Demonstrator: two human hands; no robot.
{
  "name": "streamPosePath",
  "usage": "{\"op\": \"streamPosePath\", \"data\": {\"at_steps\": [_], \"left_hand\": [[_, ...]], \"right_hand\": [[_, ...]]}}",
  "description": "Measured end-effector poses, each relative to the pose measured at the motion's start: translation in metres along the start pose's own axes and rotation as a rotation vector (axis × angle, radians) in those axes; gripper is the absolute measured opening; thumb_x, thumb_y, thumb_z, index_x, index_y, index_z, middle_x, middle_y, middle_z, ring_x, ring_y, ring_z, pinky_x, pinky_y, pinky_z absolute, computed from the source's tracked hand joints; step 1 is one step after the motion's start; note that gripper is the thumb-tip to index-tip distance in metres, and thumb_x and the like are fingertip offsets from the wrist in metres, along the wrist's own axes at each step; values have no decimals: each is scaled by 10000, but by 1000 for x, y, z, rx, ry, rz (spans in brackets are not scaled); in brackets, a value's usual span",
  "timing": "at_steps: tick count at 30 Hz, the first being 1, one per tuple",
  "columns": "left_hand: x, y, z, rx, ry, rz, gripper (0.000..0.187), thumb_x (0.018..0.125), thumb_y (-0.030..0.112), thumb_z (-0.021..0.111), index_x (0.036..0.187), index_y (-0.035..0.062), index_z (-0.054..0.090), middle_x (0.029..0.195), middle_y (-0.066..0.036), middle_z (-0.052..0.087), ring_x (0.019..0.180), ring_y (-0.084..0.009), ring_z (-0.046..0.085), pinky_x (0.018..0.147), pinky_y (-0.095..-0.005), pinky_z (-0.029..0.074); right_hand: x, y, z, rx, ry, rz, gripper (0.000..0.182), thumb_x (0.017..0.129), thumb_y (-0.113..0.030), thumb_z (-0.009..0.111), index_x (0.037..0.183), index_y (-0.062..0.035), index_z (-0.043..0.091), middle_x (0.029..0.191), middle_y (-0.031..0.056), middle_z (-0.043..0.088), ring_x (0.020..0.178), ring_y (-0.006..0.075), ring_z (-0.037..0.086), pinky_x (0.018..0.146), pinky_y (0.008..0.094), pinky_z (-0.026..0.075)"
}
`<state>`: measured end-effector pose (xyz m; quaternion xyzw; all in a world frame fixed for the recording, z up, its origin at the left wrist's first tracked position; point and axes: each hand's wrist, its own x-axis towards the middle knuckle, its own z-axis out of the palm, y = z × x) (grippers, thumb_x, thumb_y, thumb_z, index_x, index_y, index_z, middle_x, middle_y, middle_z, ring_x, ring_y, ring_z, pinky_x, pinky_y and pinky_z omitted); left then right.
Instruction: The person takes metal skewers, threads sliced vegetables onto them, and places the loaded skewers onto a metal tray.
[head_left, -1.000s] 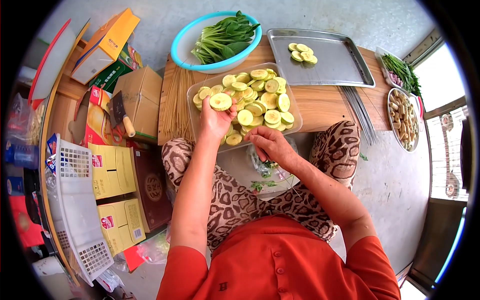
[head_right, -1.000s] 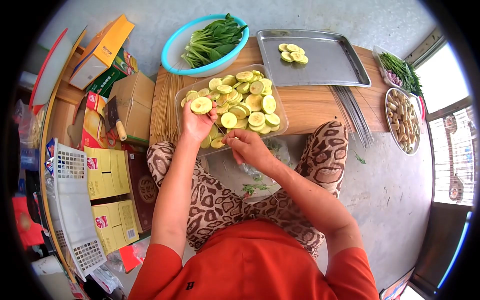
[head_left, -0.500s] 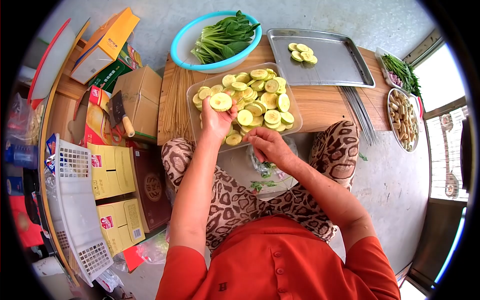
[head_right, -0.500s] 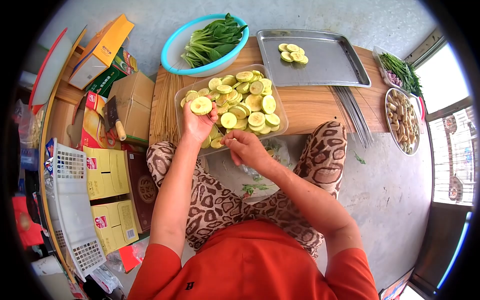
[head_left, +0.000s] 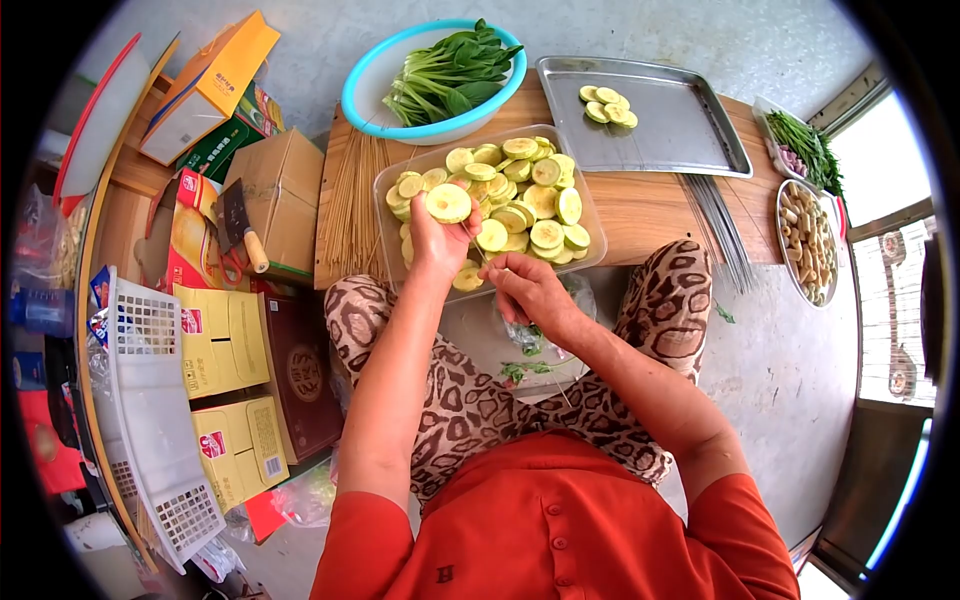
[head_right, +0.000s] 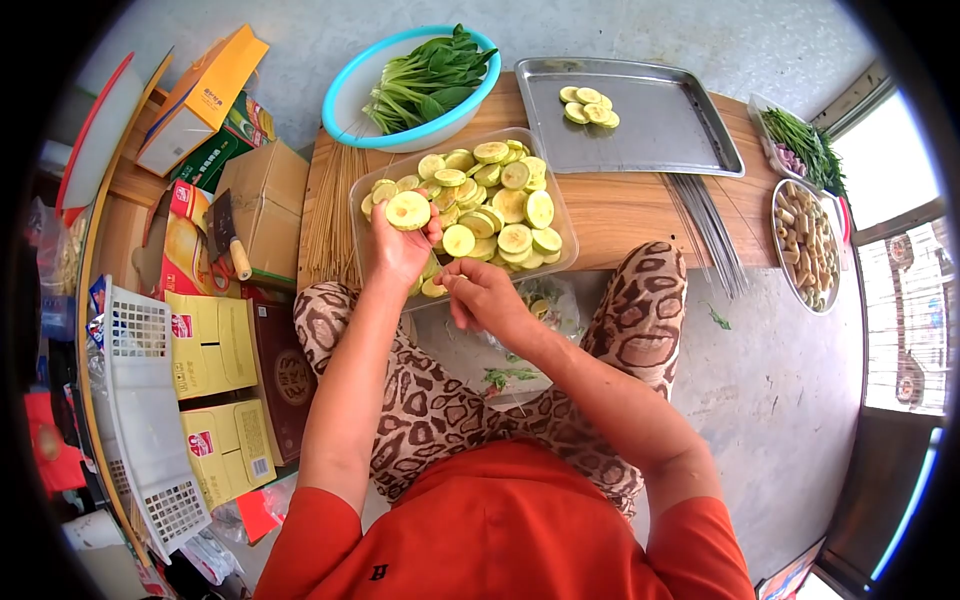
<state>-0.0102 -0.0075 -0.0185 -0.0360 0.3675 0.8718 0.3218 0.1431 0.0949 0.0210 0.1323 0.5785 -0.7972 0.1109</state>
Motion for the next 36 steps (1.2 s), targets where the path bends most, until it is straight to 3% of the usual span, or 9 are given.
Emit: {"op": "streamPosePath", "data": {"at_steps": [13,19,28,36], "left_hand": [[-2,-9,10,66,-18,18,499,913,417,227,966,29,536,667,-122,564,538,-224,525,478,-333,413],[-2,-14,6,91,-55,-12,493,904,431,250,1009,50,545,730,-97,580,573,-207,524,510,-323,403],[-17,-24,23,189,-36,28,508,927,418,254,1016,10,545,790,-118,603,720,-219,577,678,-336,488],[-14,-15,20,141,-77,53,507,912,423,263,1026,21,549,795,-111,604,722,-225,569,674,-344,473]], "right_hand": [[15,7,0,67,61,-26,177,961,-187,468,969,-42,570,518,9,484,403,73,367,396,217,278],[18,5,0,88,72,-53,158,951,-193,480,933,-54,554,530,11,513,405,75,392,399,207,296],[31,10,-2,111,135,-165,168,959,-195,483,889,-56,545,539,-1,495,428,64,389,403,203,289],[37,12,-4,118,159,-154,181,958,-206,497,894,-58,580,565,-9,497,467,64,402,445,200,308]]}}
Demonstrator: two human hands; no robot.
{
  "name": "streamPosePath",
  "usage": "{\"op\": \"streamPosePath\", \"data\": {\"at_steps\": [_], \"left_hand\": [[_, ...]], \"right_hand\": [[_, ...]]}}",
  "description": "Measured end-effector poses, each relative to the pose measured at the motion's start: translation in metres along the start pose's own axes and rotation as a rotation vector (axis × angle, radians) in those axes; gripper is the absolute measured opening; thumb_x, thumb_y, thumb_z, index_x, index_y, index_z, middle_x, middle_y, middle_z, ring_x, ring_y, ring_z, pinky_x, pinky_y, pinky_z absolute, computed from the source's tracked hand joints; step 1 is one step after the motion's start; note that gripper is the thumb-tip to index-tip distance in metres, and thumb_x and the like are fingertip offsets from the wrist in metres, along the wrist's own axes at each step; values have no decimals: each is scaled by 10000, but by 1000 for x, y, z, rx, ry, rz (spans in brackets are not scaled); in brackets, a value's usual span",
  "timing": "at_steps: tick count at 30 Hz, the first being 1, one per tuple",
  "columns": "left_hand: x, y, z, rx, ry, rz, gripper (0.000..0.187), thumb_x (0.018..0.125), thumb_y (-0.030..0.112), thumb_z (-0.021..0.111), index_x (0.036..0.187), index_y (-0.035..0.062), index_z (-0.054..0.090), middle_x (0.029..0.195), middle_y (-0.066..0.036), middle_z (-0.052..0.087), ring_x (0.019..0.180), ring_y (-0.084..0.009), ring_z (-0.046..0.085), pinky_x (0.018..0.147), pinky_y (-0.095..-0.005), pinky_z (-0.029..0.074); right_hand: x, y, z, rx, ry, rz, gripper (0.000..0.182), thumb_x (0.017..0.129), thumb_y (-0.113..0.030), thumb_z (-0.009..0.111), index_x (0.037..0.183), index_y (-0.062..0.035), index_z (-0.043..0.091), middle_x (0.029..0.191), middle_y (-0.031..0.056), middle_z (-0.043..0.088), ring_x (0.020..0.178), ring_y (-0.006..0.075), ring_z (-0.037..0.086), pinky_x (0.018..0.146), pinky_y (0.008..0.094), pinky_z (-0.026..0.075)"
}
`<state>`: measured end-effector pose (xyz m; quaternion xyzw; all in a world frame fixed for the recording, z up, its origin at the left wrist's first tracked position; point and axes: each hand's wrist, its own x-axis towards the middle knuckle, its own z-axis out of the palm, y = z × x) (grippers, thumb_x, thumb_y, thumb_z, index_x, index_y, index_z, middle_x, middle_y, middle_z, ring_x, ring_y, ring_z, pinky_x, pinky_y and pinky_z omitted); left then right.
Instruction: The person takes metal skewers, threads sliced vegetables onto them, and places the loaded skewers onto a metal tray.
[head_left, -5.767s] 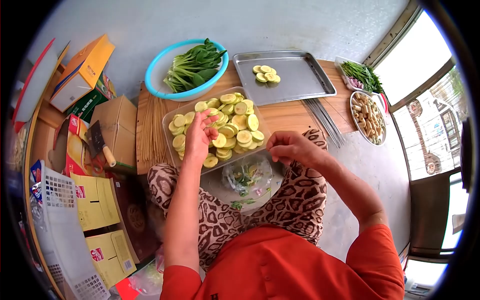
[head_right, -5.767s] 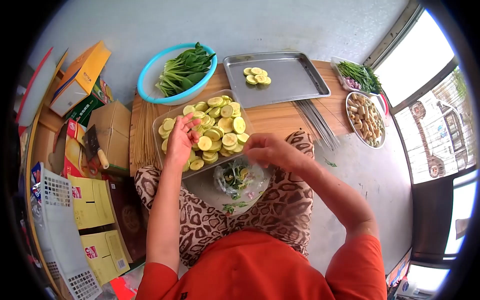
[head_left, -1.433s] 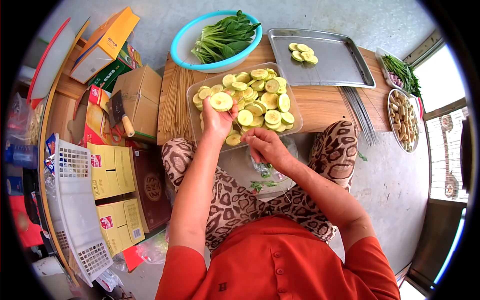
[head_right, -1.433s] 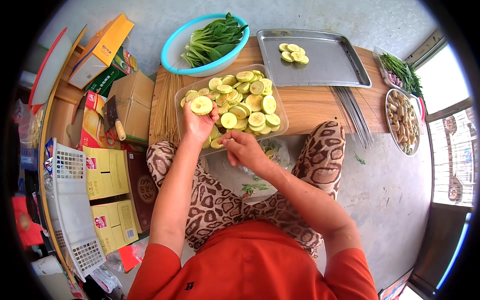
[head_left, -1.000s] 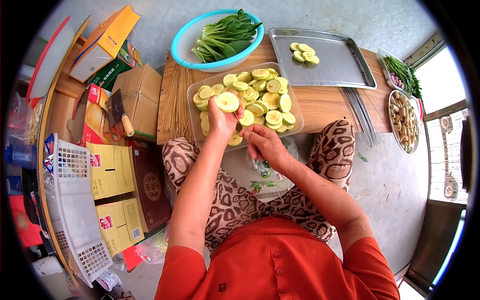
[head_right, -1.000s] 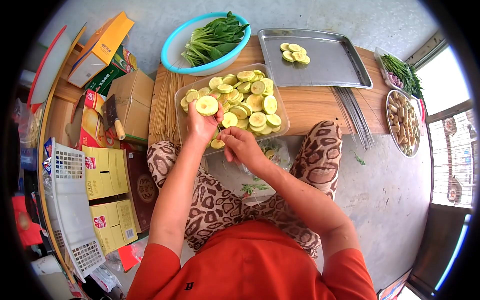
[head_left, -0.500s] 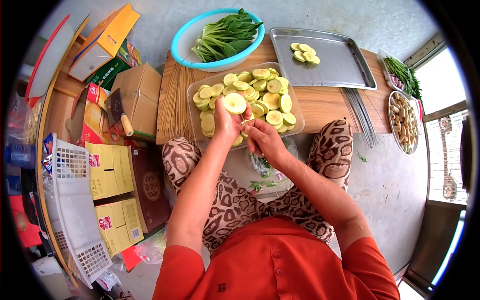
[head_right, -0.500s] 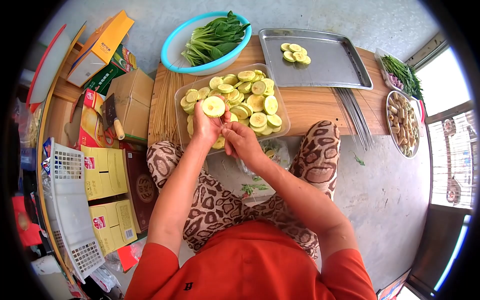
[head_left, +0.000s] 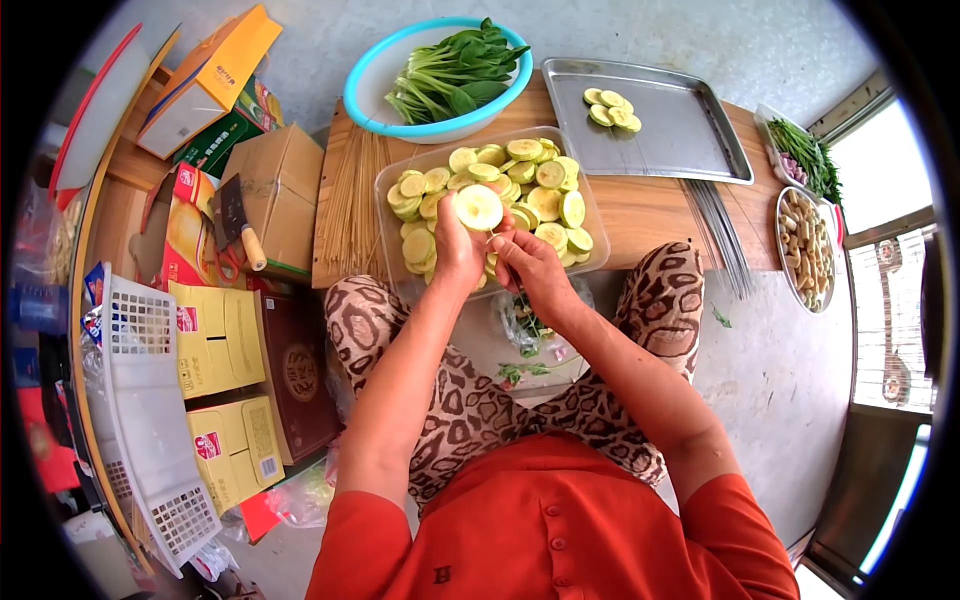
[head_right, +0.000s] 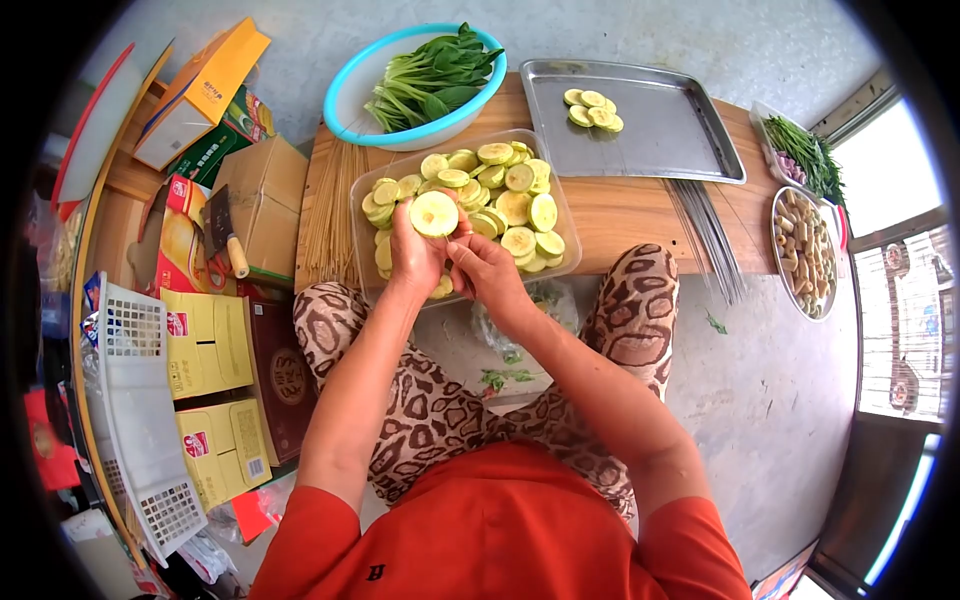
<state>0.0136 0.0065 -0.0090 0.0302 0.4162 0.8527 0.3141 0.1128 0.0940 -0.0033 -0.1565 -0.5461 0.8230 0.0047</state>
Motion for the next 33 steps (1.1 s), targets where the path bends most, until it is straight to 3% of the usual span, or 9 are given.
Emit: {"op": "streamPosePath", "data": {"at_steps": [4,12,14,16,23,26,30,32,33], "left_hand": [[8,3,-9,-84,72,17,503,905,424,268,1023,24,549,788,-114,603,702,-230,565,672,-352,473],[-1,-9,0,80,-2,-5,532,928,414,234,1083,8,541,823,-127,616,760,-229,593,713,-344,492],[1,-5,1,130,-18,-52,593,953,479,219,1166,18,525,910,-126,625,820,-214,608,741,-329,498],[9,-1,-12,270,29,33,679,951,586,222,1243,34,487,1063,-126,609,872,-195,616,747,-309,502],[6,42,-58,492,275,168,433,948,406,453,1186,53,537,1013,-112,615,826,-169,615,704,-279,492],[1,50,-64,513,390,223,287,931,300,516,1067,58,589,929,-82,634,715,-148,625,594,-242,486],[4,55,-87,679,497,260,270,893,275,561,1041,52,602,882,-59,633,692,-135,611,596,-254,482],[7,55,-98,1308,469,188,360,854,301,595,1122,62,591,1015,-99,650,827,-186,637,730,-319,502],[5,52,-97,1309,468,190,360,854,301,595,1122,62,591,1015,-99,650,827,-186,637,730,-319,502]], "right_hand": [[-8,0,2,-75,-65,-7,178,956,-207,500,909,-58,585,569,-7,489,467,70,391,447,203,299],[-4,-6,-4,9,-3,-4,165,952,-176,492,873,-59,577,577,-11,501,479,61,412,438,201,310],[-4,-9,-9,27,12,-7,162,950,-175,493,877,-59,578,574,-12,496,479,61,407,437,202,303],[-4,-11,-11,74,82,2,158,948,-175,495,880,-59,578,571,-15,489,480,62,397,438,204,294],[-14,-24,-34,99,142,4,166,948,-177,495,901,-42,579,577,-1,486,494,82,389,466,217,299],[-20,-27,-39,108,133,-15,168,949,-178,492,903,-42,580,578,2,490,494,85,395,467,217,306],[-23,-27,-44,97,135,-18,173,949,-180,490,900,-41,579,577,4,491,492,88,399,465,217,308],[-25,-27,-46,101,133,-21,175,950,-180,488,897,-40,579,576,4,491,491,88,399,463,218,308],[-26,-29,-46,95,135,-25,177,950,-180,488,894,-39,578,576,4,489,490,89,400,462,218,308]]}}
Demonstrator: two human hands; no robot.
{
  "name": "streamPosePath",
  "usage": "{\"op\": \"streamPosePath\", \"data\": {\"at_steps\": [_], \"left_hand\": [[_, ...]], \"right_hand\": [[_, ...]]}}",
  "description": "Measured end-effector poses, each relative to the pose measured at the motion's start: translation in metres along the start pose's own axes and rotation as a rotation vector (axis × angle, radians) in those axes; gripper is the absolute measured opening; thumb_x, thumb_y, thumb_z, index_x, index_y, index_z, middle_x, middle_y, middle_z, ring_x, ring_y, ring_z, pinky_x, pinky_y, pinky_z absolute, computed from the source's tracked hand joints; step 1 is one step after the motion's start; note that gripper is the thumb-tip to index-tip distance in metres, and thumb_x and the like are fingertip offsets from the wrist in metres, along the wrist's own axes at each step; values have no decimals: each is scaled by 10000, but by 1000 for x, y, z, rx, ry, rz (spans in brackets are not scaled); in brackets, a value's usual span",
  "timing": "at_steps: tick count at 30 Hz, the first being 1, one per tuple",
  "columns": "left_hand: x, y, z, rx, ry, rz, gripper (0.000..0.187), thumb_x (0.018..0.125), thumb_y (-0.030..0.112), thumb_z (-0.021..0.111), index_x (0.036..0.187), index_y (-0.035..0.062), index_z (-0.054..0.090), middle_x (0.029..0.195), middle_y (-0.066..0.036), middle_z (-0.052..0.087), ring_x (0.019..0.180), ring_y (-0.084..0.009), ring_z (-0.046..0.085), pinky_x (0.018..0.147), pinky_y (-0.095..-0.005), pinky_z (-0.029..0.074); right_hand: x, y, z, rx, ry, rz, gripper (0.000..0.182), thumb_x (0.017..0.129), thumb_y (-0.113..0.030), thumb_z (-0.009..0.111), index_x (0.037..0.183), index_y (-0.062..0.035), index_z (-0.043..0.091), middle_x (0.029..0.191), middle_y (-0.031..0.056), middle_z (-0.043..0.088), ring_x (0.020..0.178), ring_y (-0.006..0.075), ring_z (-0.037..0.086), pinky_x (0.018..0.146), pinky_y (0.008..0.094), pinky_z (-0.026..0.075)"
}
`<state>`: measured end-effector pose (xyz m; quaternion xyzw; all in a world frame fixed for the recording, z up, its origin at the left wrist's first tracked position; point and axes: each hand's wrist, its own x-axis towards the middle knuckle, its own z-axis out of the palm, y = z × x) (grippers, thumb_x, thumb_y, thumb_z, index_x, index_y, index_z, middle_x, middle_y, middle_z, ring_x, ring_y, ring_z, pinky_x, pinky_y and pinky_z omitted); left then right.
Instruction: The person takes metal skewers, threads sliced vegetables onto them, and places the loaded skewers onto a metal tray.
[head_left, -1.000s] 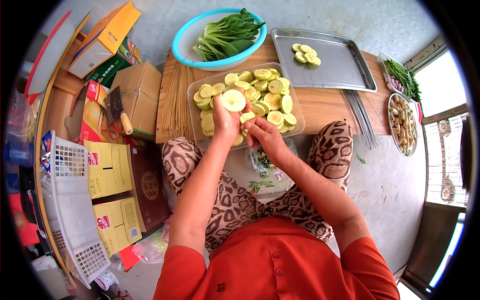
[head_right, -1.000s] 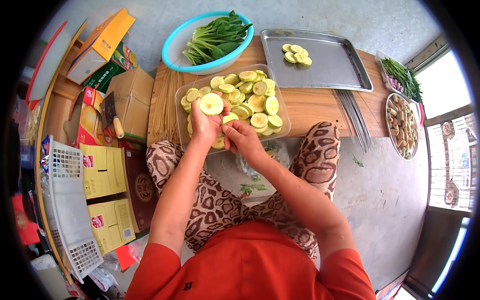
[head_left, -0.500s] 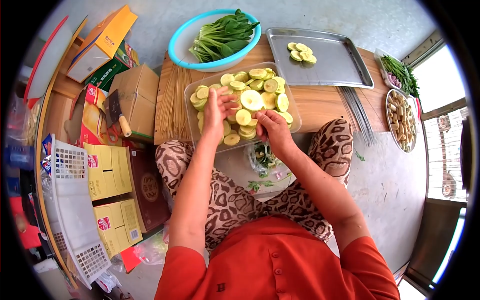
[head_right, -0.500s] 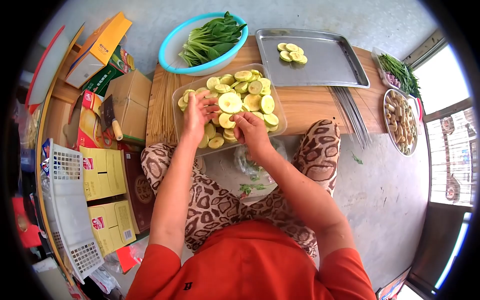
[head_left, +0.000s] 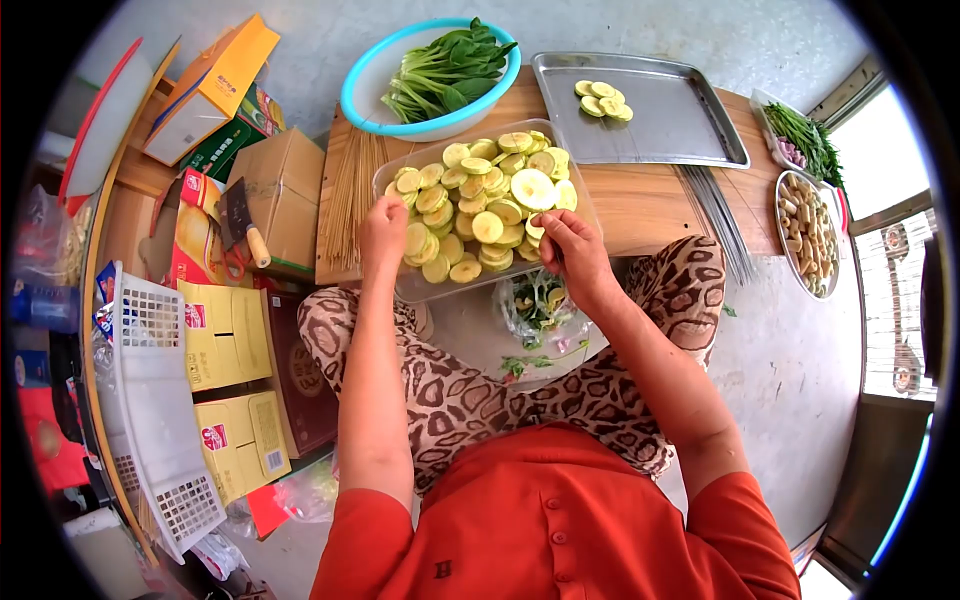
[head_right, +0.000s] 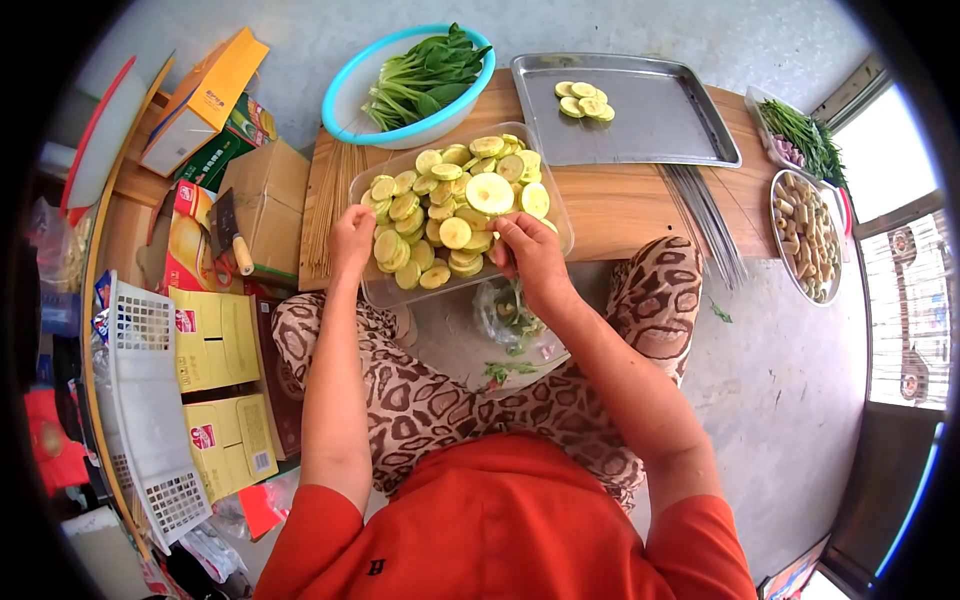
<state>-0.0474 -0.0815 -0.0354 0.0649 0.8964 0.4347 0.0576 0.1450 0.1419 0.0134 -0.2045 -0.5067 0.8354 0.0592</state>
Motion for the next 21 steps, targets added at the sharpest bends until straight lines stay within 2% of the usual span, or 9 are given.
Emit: {"op": "streamPosePath", "data": {"at_steps": [2,3,5,13,15,16,18,19,21], "left_hand": [[-11,-2,7,447,-62,108,469,807,307,635,1208,75,556,1101,-144,628,992,-261,611,847,-364,473],[-16,-1,9,448,-62,109,469,807,307,635,1208,75,556,1101,-144,628,992,-261,611,847,-364,473],[-24,2,10,647,-201,144,480,801,345,629,1197,82,566,1131,-172,594,1063,-355,555,869,-432,460],[-27,15,9,696,-249,188,494,803,329,607,1230,89,541,1107,-190,602,1063,-364,555,882,-441,455],[-24,18,12,293,-179,170,453,850,358,506,1196,69,556,1036,-150,643,991,-294,605,820,-407,477],[-22,21,13,293,-180,171,453,850,358,506,1196,69,556,1036,-150,643,991,-294,605,820,-407,477],[-18,31,13,-582,-315,-160,462,887,388,391,1146,54,576,937,-123,662,844,-219,624,722,-367,483],[-20,36,11,-583,-310,-160,462,887,388,391,1146,54,576,937,-123,662,844,-219,624,722,-367,483],[-23,44,9,-1090,-440,-276,489,907,403,307,1118,56,579,894,-119,653,740,-168,590,650,-326,467]], "right_hand": [[-2,-2,-1,-4,2,-5,179,950,-181,488,891,-38,578,575,3,488,489,90,401,460,219,307],[-3,-2,-2,-16,0,-3,180,951,-181,487,889,-38,578,574,3,488,489,88,401,459,218,307],[-3,-2,-3,-25,-3,-2,182,952,-181,486,888,-38,577,574,2,487,488,86,400,458,217,306],[-8,2,0,-51,-20,14,176,955,-172,484,891,-38,578,564,-7,482,474,72,389,448,211,301],[-10,3,1,-74,-41,15,175,953,-174,488,891,-37,577,557,-9,479,466,68,380,440,209,294],[-11,3,2,-97,-65,17,175,952,-176,491,891,-35,575,550,-11,476,458,64,371,433,208,287],[-15,2,5,-137,-106,38,184,956,-191,490,893,-42,579,541,-16,464,458,63,368,436,208,285],[-17,2,8,-178,-149,58,194,960,-207,489,896,-49,583,533,-21,452,458,62,364,438,207,284],[-21,5,13,-214,-166,70,193,963,-209,492,899,-50,580,528,-24,444,443,55,356,427,206,280]]}}
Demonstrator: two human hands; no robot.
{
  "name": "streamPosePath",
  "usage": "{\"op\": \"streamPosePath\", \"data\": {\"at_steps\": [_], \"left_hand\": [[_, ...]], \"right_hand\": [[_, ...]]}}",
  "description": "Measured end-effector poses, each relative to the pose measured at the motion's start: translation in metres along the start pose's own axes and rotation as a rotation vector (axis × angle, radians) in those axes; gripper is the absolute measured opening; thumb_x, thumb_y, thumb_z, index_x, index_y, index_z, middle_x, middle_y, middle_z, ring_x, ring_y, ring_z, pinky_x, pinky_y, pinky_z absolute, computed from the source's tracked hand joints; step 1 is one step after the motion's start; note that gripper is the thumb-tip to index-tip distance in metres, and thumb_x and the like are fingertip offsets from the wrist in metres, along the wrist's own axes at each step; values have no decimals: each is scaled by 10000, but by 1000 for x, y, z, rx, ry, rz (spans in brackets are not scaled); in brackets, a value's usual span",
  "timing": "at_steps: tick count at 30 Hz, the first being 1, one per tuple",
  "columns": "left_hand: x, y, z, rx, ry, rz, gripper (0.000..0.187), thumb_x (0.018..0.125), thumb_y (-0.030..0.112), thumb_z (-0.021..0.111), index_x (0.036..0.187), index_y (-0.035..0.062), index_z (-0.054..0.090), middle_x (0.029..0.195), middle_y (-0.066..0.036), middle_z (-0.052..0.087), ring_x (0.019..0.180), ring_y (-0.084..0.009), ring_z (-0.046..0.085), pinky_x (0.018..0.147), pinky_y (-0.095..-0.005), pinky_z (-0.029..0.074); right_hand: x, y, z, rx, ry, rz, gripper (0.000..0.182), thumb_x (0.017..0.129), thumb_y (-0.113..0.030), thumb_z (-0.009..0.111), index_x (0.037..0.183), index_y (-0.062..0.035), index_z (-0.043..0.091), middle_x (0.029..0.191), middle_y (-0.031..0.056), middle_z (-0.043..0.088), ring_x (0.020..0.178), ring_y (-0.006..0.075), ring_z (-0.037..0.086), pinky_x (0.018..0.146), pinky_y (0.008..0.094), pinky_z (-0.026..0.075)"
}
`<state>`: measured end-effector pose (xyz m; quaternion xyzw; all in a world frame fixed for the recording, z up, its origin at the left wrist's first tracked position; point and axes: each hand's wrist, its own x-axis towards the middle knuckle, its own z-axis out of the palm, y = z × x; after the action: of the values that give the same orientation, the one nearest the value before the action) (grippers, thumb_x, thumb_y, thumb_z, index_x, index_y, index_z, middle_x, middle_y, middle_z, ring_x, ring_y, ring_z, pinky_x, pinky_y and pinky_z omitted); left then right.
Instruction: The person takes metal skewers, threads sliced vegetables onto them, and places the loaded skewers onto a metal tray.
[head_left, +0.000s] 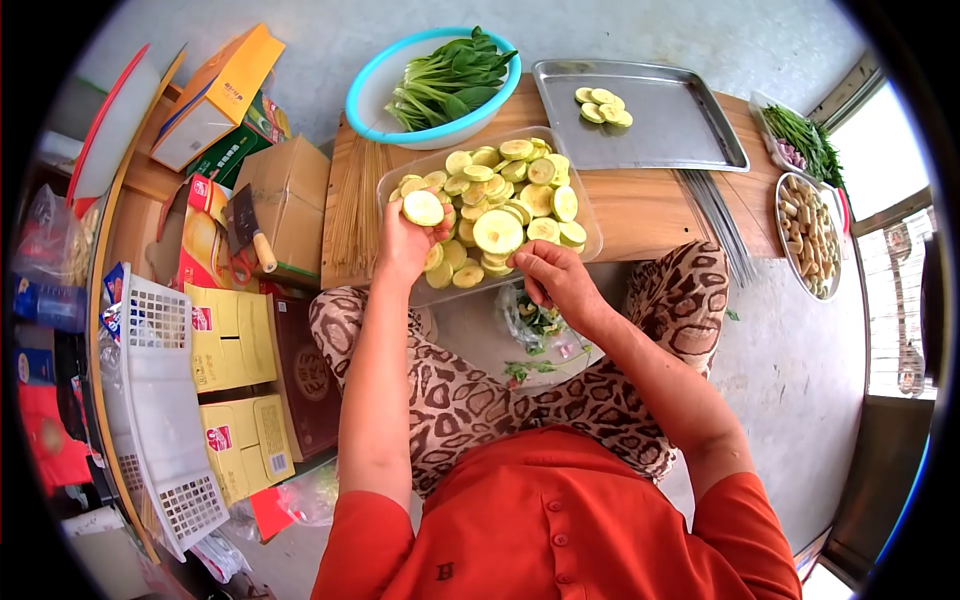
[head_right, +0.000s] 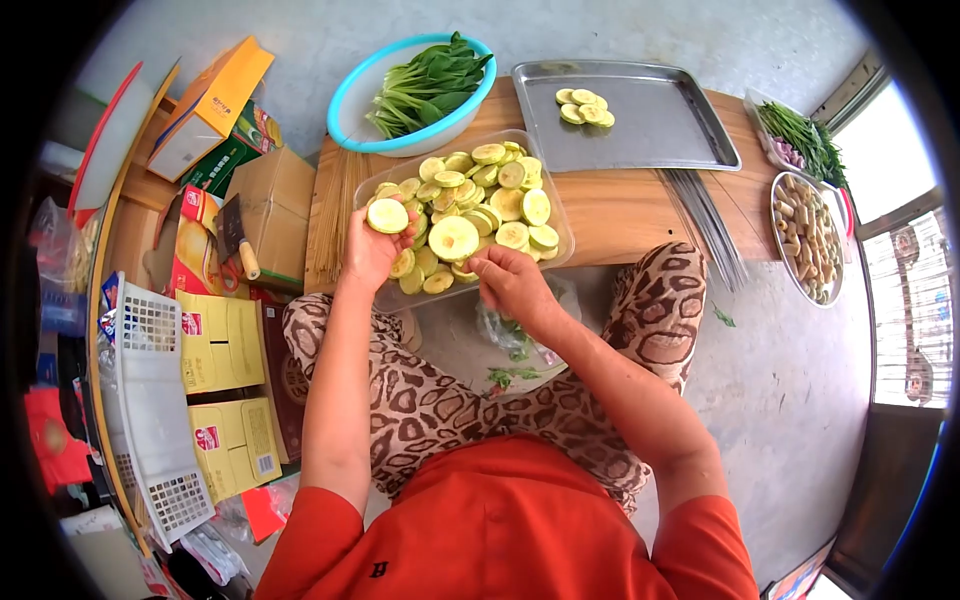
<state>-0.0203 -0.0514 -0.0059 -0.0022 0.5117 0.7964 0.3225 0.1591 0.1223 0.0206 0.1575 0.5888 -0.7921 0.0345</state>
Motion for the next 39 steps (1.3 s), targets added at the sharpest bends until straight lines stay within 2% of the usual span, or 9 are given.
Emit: {"op": "streamPosePath", "data": {"at_steps": [3,10,17,20,23,25,31,35,39], "left_hand": [[6,-3,0,-147,-29,-3,475,900,378,309,1087,37,583,855,-140,630,676,-202,555,617,-306,444],[17,-8,1,-285,-10,-45,455,877,382,329,1004,21,575,781,-143,614,602,-212,533,544,-312,413],[24,-12,-4,-374,-51,-58,451,877,404,349,995,33,577,798,-141,617,601,-215,534,549,-308,421],[22,-13,-1,-425,-44,-15,438,883,399,372,1039,40,568,883,-150,627,661,-220,556,601,-315,456],[20,-12,4,-435,-92,29,420,890,383,395,1097,53,552,1004,-169,615,783,-250,585,706,-344,488],[16,-10,13,-484,-28,78,390,903,346,406,1153,74,530,1094,-181,587,917,-295,587,789,-379,490],[28,-19,0,-549,-119,142,344,982,297,339,1189,88,517,1205,-212,535,1051,-347,552,847,-407,491],[29,-19,3,-649,-76,150,298,986,266,369,1146,69,527,1185,-204,544,1067,-359,546,880,-434,490],[31,-19,4,-725,-116,143,222,925,187,475,1039,9,543,1137,-221,557,1085,-385,535,940,-479,470]], "right_hand": [[-2,5,6,-64,-134,-13,196,968,-214,497,912,-44,578,522,-35,430,431,43,355,425,200,281],[-1,11,10,-177,-161,-15,187,957,-184,498,891,-32,585,517,-32,445,429,52,386,423,220,304],[-3,7,10,-162,-143,-13,188,958,-176,495,890,-27,586,522,-31,449,430,54,387,422,220,305],[-3,7,9,-151,-147,-9,203,970,-212,492,923,-36,582,523,-44,427,421,33,356,418,199,273],[-2,8,10,-148,-140,-18,205,971,-214,491,921,-37,582,523,-46,424,422,33,355,418,199,272],[-2,8,10,-156,-129,-23,208,972,-218,489,919,-39,581,524,-47,424,423,32,353,417,200,270],[-4,4,11,-149,-130,-12,185,959,-178,492,889,-30,579,533,-38,444,442,49,392,433,211,311],[-3,8,11,-163,-137,-5,190,958,-184,492,892,-29,580,532,-37,443,442,52,392,434,214,313],[-2,12,11,-160,-147,-24,194,961,-192,491,907,-32,585,525,-40,440,431,44,378,425,208,298]]}}
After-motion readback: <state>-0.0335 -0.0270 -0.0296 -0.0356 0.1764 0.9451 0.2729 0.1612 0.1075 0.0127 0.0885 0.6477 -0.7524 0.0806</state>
